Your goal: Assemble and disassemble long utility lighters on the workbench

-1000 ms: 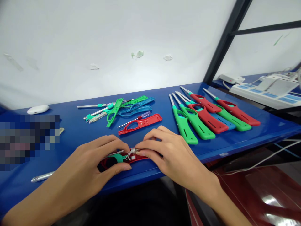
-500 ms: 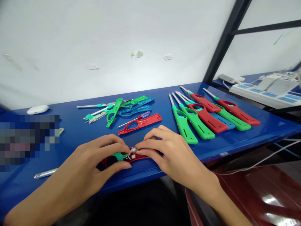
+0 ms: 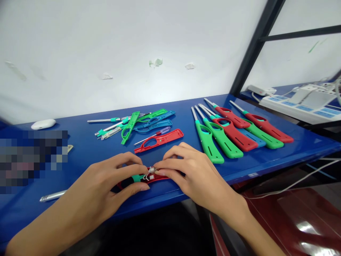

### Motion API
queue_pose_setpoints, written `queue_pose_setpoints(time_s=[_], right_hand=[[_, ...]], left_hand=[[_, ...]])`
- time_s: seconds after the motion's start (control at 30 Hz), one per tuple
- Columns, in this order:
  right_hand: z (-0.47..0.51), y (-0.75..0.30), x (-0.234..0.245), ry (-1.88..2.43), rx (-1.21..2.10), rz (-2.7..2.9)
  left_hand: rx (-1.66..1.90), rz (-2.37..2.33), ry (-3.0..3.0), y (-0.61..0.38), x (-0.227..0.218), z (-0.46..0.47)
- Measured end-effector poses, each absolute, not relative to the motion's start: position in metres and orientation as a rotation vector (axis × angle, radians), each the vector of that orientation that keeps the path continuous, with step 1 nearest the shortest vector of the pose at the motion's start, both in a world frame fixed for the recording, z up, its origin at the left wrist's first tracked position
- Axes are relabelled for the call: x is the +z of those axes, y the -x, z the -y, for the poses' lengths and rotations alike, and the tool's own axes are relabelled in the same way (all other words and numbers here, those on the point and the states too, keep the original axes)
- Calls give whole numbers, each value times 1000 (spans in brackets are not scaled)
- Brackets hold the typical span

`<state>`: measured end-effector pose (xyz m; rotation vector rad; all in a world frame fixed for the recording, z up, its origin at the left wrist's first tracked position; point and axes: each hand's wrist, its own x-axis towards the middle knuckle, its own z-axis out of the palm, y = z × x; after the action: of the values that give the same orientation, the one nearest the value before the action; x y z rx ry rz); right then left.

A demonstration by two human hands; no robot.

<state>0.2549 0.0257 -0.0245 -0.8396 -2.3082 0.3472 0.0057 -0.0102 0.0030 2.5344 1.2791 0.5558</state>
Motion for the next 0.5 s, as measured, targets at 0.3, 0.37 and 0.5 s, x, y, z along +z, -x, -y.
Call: queue_pose_setpoints(time_s=[0.3, 0.37, 0.5], right_hand=[[-26, -254, -24, 819, 334, 2306], [-26, -253, -23, 814, 325, 2298], [-25, -253, -22, 795, 317, 2281]], left_hand=[[556, -1263, -2451, -4, 4, 9], [568, -1260, -2429, -4, 4, 7], [597, -1279, -2439, -4, 4, 7]])
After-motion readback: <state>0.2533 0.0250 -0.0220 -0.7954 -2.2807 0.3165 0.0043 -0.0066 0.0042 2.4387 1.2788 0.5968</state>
